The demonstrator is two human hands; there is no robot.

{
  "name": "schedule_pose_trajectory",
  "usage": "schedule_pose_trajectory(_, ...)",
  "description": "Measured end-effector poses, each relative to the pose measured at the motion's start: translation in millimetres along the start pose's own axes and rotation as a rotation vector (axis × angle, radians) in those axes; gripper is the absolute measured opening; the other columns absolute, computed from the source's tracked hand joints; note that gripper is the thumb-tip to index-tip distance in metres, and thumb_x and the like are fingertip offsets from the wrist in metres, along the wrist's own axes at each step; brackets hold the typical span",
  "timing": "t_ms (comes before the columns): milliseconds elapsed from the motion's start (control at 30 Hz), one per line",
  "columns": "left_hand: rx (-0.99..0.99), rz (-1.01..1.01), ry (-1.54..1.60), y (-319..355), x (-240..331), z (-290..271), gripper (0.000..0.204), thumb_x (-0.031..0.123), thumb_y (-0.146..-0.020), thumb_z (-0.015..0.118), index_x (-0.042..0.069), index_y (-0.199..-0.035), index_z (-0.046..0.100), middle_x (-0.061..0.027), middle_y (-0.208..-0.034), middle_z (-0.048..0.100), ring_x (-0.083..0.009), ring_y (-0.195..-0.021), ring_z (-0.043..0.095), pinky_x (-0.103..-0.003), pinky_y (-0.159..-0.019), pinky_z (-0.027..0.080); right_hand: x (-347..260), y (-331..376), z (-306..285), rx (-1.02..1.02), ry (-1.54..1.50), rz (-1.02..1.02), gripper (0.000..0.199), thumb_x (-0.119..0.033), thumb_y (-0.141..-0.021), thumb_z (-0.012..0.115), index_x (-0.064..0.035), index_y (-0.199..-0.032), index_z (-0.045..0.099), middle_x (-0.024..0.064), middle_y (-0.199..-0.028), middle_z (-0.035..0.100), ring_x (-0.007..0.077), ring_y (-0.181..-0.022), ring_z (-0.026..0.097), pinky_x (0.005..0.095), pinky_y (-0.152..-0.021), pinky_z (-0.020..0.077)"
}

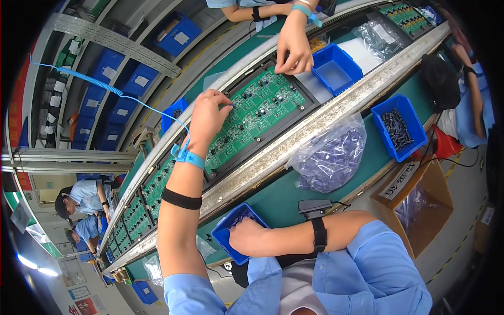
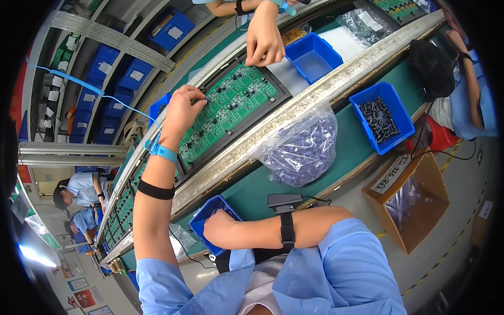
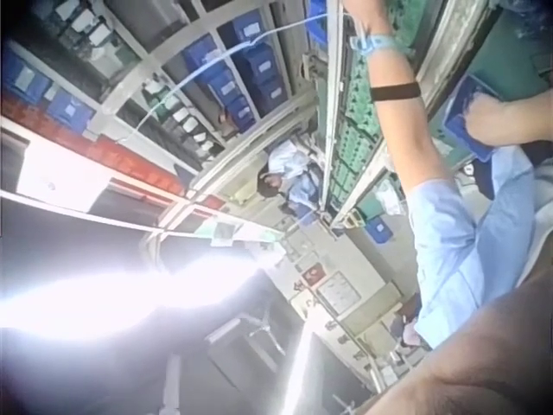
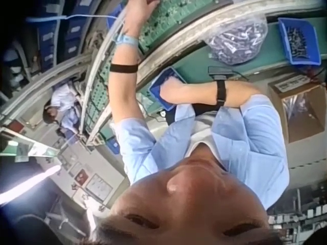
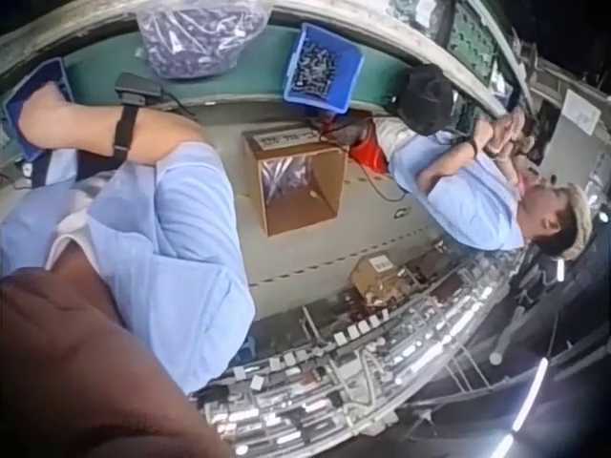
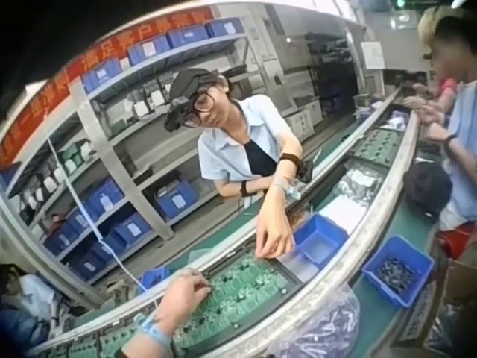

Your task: The person picks up capacitors from a blue bin and inserts them into a circuit board by hand, repeating this process for several components.

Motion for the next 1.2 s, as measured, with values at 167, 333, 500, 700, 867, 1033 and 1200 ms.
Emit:
schedule_pose_trajectory(167, -0.020, 0.024, -0.047, -15.0, 3.2, -37.8, 0.014, 0.008, -0.081, 0.081, 0.003, -0.094, 0.079, -0.0117, -0.110, 0.072, -0.0335, -0.110, 0.065, -0.043, -0.097, 0.053, -18.2, -9.8, -34.4, -0.069, -0.003, -0.014, 0.018, -0.015, -0.085, 0.066, -0.0073, -0.092, 0.081, 0.0114, -0.093, 0.079, 0.0276, -0.090, 0.076, 0.0446, -0.078, 0.0535)
schedule_pose_trajectory(333, -0.028, 0.034, -0.086, -38.2, 15.6, -75.0, 0.014, 0.008, -0.082, 0.081, 0.003, -0.095, 0.079, -0.0118, -0.111, 0.072, -0.0336, -0.110, 0.065, -0.043, -0.097, 0.053, -33.2, -12.2, -75.8, -0.085, -0.028, -0.029, 0.017, -0.015, -0.085, 0.066, -0.0087, -0.089, 0.081, 0.0109, -0.093, 0.079, 0.0280, -0.089, 0.075, 0.0438, -0.076, 0.0515)
schedule_pose_trajectory(500, -0.035, 0.021, -0.124, -67.5, 32.9, -104.4, 0.014, 0.008, -0.081, 0.081, 0.003, -0.094, 0.080, -0.0120, -0.112, 0.072, -0.0338, -0.110, 0.065, -0.043, -0.098, 0.053, -40.7, -2.7, -117.7, -0.078, -0.021, -0.039, 0.017, -0.016, -0.085, 0.066, -0.0088, -0.089, 0.081, 0.0109, -0.093, 0.079, 0.0279, -0.089, 0.075, 0.0437, -0.076, 0.0517)
schedule_pose_trajectory(700, -0.022, 0.005, -0.121, -90.1, 68.9, -88.2, 0.014, 0.008, -0.081, 0.081, 0.003, -0.094, 0.080, -0.0120, -0.110, 0.073, -0.0339, -0.110, 0.065, -0.043, -0.098, 0.053, -21.3, 39.9, -129.3, -0.090, -0.017, -0.041, 0.017, -0.016, -0.085, 0.065, -0.0093, -0.088, 0.081, 0.0106, -0.092, 0.078, 0.0277, -0.090, 0.075, 0.0430, -0.076, 0.0521)
schedule_pose_trajectory(867, 0.002, -0.001, -0.107, -69.7, 68.6, 39.7, 0.014, 0.007, -0.082, 0.080, 0.004, -0.096, 0.081, -0.0119, -0.109, 0.074, -0.0338, -0.109, 0.066, -0.044, -0.098, 0.053, 58.2, 66.4, -48.7, -0.076, -0.065, -0.019, 0.016, -0.012, -0.083, 0.069, -0.0078, -0.093, 0.081, 0.0134, -0.104, 0.079, 0.0294, -0.093, 0.077, 0.0452, -0.075, 0.0562)
schedule_pose_trajectory(1033, 0.051, 0.069, -0.124, -41.4, 43.1, 137.5, 0.011, 0.010, -0.081, 0.080, 0.007, -0.091, 0.083, -0.0117, -0.106, 0.075, -0.0339, -0.104, 0.066, -0.042, -0.096, 0.054, 118.6, 71.5, 26.7, -0.023, -0.148, 0.013, 0.015, -0.012, -0.082, 0.068, -0.0039, -0.092, 0.077, 0.0168, -0.099, 0.078, 0.0349, -0.089, 0.076, 0.0485, -0.075, 0.0578)
schedule_pose_trajectory(1200, 0.143, 0.066, -0.064, -35.3, 33.4, 130.0, 0.019, 0.013, -0.085, 0.078, 0.008, -0.102, 0.081, -0.0131, -0.107, 0.075, -0.0357, -0.104, 0.067, -0.044, -0.095, 0.054, 144.5, 112.1, -39.6, 0.530, -0.384, -0.093, 0.014, -0.009, -0.084, 0.066, -0.0040, -0.097, 0.071, 0.0203, -0.089, 0.071, 0.0395, -0.083, 0.072, 0.0444, -0.074, 0.0590)
Point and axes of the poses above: each hand's wrist, its own y-axis away from the middle knuckle, its own z-axis out of the palm, x = y × z, the point moved 9 cm from there along -y, towards the middle knuckle
